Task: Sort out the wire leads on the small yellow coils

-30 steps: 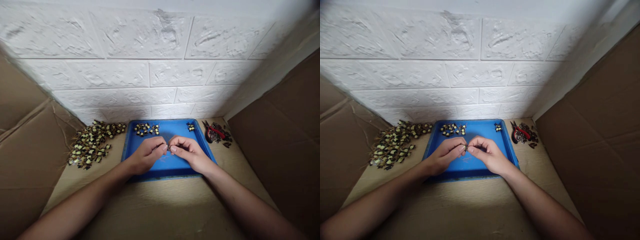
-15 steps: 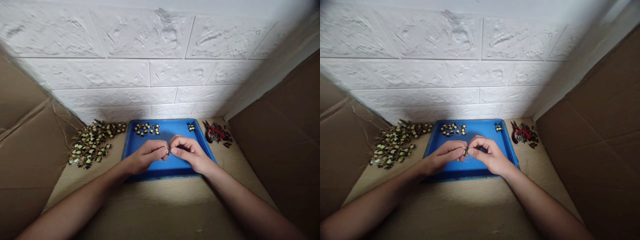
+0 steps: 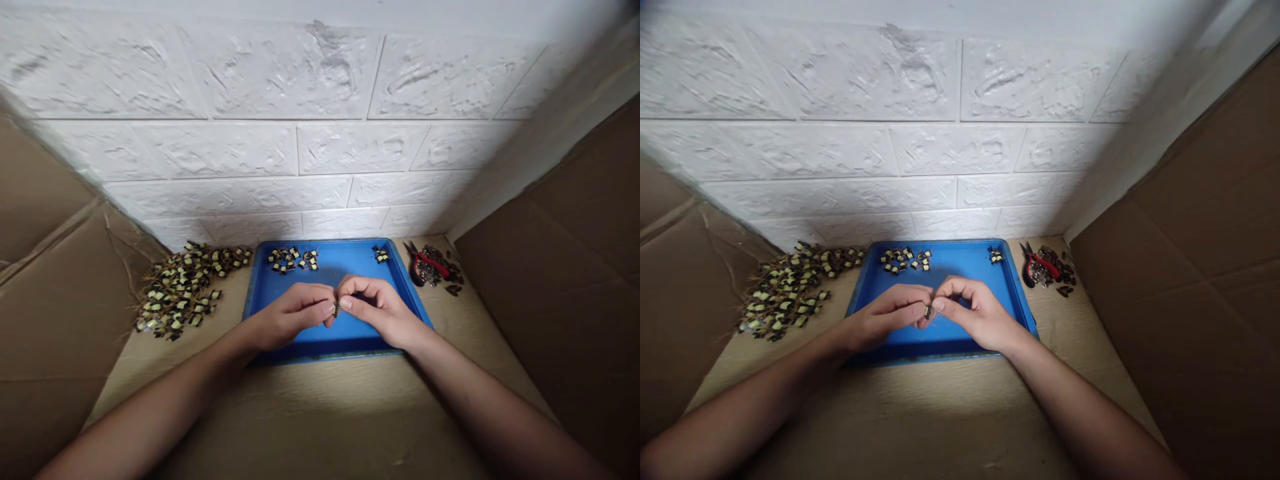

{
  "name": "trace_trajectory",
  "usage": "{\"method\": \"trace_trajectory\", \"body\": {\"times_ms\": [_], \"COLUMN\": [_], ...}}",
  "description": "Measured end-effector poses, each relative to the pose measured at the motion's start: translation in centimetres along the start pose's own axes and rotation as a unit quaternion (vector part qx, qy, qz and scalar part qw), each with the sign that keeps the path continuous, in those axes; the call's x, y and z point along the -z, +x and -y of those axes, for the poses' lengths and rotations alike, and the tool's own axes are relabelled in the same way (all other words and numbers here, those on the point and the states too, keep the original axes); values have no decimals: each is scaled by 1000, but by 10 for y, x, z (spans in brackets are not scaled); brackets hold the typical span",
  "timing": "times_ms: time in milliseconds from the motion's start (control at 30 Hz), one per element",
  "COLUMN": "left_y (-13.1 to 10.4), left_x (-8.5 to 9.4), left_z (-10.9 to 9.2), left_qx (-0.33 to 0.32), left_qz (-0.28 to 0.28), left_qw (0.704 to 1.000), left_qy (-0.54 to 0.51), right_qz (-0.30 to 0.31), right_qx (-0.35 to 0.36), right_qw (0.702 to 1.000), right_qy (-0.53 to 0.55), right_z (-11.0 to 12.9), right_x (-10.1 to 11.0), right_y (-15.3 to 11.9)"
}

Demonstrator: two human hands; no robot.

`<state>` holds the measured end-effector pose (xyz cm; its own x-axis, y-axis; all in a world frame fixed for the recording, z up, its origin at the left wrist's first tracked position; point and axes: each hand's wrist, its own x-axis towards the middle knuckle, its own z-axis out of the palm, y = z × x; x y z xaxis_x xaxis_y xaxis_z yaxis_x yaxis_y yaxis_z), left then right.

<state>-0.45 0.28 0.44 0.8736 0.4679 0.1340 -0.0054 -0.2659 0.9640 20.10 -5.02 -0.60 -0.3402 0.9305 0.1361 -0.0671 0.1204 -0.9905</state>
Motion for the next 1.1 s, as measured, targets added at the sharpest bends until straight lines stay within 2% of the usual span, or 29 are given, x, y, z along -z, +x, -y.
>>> {"method": "trace_trajectory", "body": {"times_ms": [233, 333, 433, 633, 933, 1100], "left_y": [0, 0, 0, 2, 2, 4], "left_x": [-3, -4, -5, -6, -9, -9], "left_z": [-2, -1, 0, -5, -10, -7], "left_qx": [10, 20, 30, 50, 64, 51], "left_qz": [-17, -34, -49, -53, -59, -58], "left_qw": [999, 999, 998, 997, 996, 996], "left_qy": [-31, -35, -33, -25, -18, 48], "right_qz": [-129, -97, -43, -92, -50, -29], "right_qx": [-4, 18, 41, 69, 41, 35], "right_qw": [991, 992, 997, 993, 998, 999], "right_qy": [27, 79, 59, -7, 22, 11], "right_z": [-8, -8, -3, -1, 6, 11], "right_x": [5, 5, 2, 3, 6, 8], "right_y": [4, 2, 1, 3, 3, 3]}}
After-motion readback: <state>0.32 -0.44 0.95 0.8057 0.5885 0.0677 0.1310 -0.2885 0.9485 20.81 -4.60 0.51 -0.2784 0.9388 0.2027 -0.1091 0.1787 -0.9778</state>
